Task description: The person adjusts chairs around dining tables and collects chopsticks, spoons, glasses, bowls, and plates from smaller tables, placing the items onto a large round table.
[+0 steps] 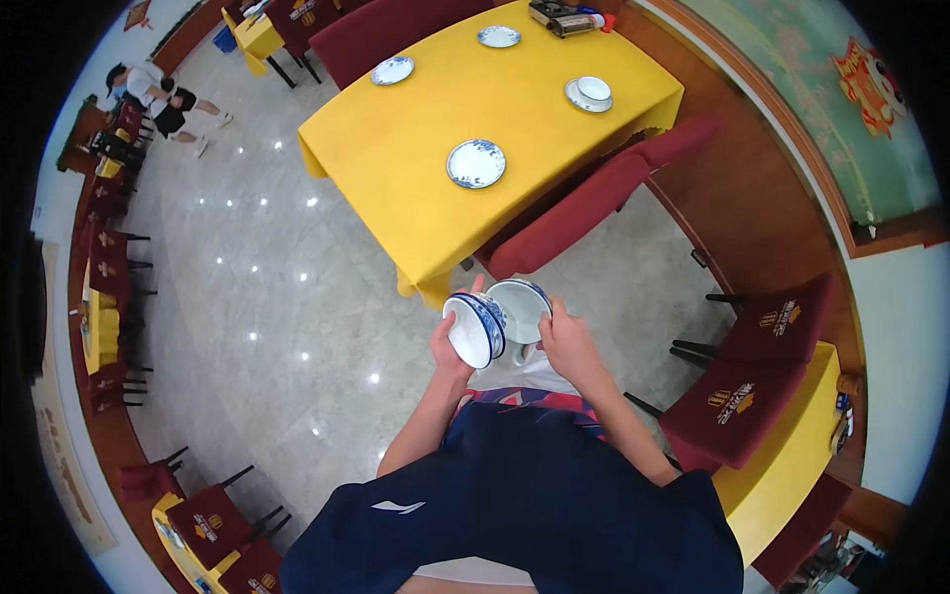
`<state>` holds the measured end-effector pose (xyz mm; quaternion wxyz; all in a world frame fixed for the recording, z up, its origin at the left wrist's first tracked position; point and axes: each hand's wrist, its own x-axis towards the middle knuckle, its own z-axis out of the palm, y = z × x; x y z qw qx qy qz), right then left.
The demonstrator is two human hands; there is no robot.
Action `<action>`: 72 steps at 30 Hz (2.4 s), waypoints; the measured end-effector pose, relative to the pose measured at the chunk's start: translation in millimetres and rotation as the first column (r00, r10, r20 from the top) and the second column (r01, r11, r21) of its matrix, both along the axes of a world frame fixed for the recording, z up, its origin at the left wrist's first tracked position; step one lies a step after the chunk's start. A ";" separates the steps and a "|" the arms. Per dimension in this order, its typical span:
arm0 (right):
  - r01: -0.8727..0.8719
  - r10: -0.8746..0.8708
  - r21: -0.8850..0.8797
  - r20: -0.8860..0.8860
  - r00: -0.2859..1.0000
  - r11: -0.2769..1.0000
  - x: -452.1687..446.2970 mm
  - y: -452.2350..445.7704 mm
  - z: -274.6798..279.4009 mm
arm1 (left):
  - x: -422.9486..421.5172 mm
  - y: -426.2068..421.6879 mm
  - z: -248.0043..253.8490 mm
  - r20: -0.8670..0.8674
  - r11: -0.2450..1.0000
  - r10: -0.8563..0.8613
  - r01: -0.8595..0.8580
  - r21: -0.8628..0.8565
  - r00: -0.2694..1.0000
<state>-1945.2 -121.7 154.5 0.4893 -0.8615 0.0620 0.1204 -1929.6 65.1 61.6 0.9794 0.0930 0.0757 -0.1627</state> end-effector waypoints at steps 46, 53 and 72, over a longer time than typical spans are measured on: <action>0.108 -0.235 0.539 0.173 0.956 0.836 259.7 -398.4 -35.0 | 264.0 -447.1 44.1 -0.127 0.756 -0.138 0.188 0.627 0.982; 0.122 -0.138 0.695 -0.033 0.990 0.708 344.5 -386.5 -58.4 | 330.0 -421.9 29.3 0.049 0.588 -0.018 -0.029 0.808 0.999; -0.292 0.390 0.619 -0.025 0.921 0.729 526.1 -439.8 -60.3 | 433.7 -512.5 30.7 0.085 0.505 0.631 -0.491 0.709 0.771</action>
